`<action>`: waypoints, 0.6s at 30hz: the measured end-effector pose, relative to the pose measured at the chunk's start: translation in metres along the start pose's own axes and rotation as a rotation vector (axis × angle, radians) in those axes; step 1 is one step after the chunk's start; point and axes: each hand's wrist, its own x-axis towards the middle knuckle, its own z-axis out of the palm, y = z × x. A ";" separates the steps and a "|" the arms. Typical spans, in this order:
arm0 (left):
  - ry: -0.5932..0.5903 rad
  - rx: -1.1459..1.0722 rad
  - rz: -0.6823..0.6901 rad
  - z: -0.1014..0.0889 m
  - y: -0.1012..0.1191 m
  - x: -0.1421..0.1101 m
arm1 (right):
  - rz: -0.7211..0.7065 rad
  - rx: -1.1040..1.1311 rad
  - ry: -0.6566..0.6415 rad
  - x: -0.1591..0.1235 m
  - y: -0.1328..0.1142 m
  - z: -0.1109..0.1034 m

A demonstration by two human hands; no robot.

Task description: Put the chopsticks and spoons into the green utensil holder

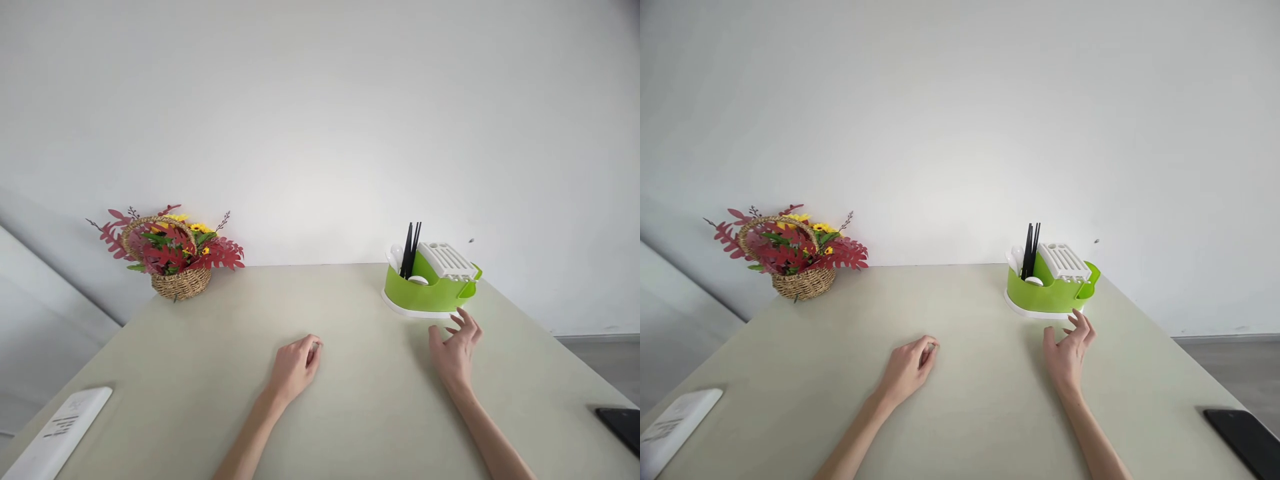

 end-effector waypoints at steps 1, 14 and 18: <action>0.001 -0.002 0.000 0.000 0.000 0.000 | 0.013 0.001 -0.005 0.001 0.001 0.000; -0.011 0.025 0.002 0.000 -0.002 0.002 | 0.063 -0.023 -0.034 0.028 0.023 0.006; -0.010 0.023 -0.004 -0.001 -0.001 0.002 | 0.082 -0.043 -0.025 0.037 0.024 0.011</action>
